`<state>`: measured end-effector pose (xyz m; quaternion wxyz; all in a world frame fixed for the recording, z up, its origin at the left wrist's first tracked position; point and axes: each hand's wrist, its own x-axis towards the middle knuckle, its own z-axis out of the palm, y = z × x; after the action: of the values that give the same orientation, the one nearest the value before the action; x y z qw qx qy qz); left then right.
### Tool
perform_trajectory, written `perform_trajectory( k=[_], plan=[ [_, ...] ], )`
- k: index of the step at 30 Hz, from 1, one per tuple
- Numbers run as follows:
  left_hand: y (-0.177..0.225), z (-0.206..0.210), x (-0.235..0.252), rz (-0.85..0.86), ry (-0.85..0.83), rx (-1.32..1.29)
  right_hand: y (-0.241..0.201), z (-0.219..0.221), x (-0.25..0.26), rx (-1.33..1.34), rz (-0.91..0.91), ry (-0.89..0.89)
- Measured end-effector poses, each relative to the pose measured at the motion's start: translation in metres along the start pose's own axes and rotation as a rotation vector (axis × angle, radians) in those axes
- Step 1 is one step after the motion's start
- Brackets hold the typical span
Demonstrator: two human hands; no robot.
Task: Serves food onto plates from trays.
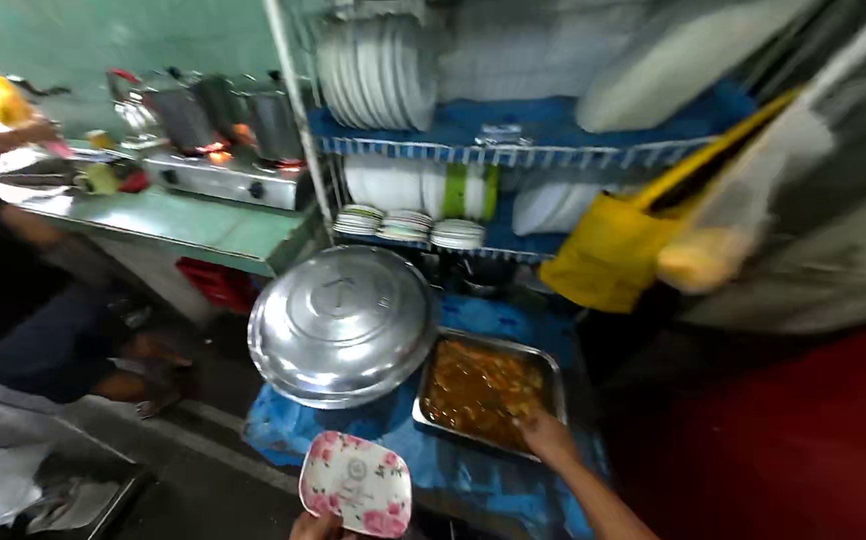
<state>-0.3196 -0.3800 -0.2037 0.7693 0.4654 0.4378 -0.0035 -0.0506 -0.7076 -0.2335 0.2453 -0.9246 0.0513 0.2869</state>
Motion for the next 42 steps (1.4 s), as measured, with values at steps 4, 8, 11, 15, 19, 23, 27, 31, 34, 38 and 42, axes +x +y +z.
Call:
perform_trajectory(
  k=[4,8,11,15,19,23,27,31,34,38,42],
  plan=[
    [0.002,0.042,0.000,0.008,0.040,-0.051,0.003,-0.002,0.022,-0.117,-0.039,-0.164],
    [-0.014,0.075,0.006,0.027,0.093,-0.103,0.002,-0.021,0.002,-0.342,-0.010,-0.094],
    [-0.024,0.086,0.010,0.013,0.113,-0.102,0.021,-0.030,-0.007,-0.422,-0.065,0.005],
    [-0.032,0.097,0.008,-0.033,0.125,-0.099,0.044,-0.053,0.003,-0.441,-0.105,0.161],
    [-0.028,0.098,0.008,-0.043,0.137,-0.095,0.044,-0.057,0.027,-0.474,-0.076,0.179],
    [-0.034,0.096,0.016,-0.021,0.157,-0.138,0.042,-0.052,0.040,-0.467,-0.003,0.163],
    [-0.039,0.098,0.019,-0.064,0.225,-0.205,0.039,-0.051,0.037,-0.286,0.098,0.086],
    [-0.036,0.091,0.020,-0.064,0.220,-0.211,0.024,-0.030,0.037,-0.279,0.046,-0.006],
    [-0.036,0.084,0.024,-0.059,0.266,-0.229,0.005,-0.007,0.024,-0.357,-0.086,-0.057],
    [-0.030,0.079,0.029,-0.055,0.302,-0.245,-0.009,0.017,0.009,-0.472,-0.292,-0.101],
    [-0.026,0.074,0.029,-0.040,0.305,-0.266,-0.012,0.002,0.007,-0.512,-0.338,-0.011]
  ],
)
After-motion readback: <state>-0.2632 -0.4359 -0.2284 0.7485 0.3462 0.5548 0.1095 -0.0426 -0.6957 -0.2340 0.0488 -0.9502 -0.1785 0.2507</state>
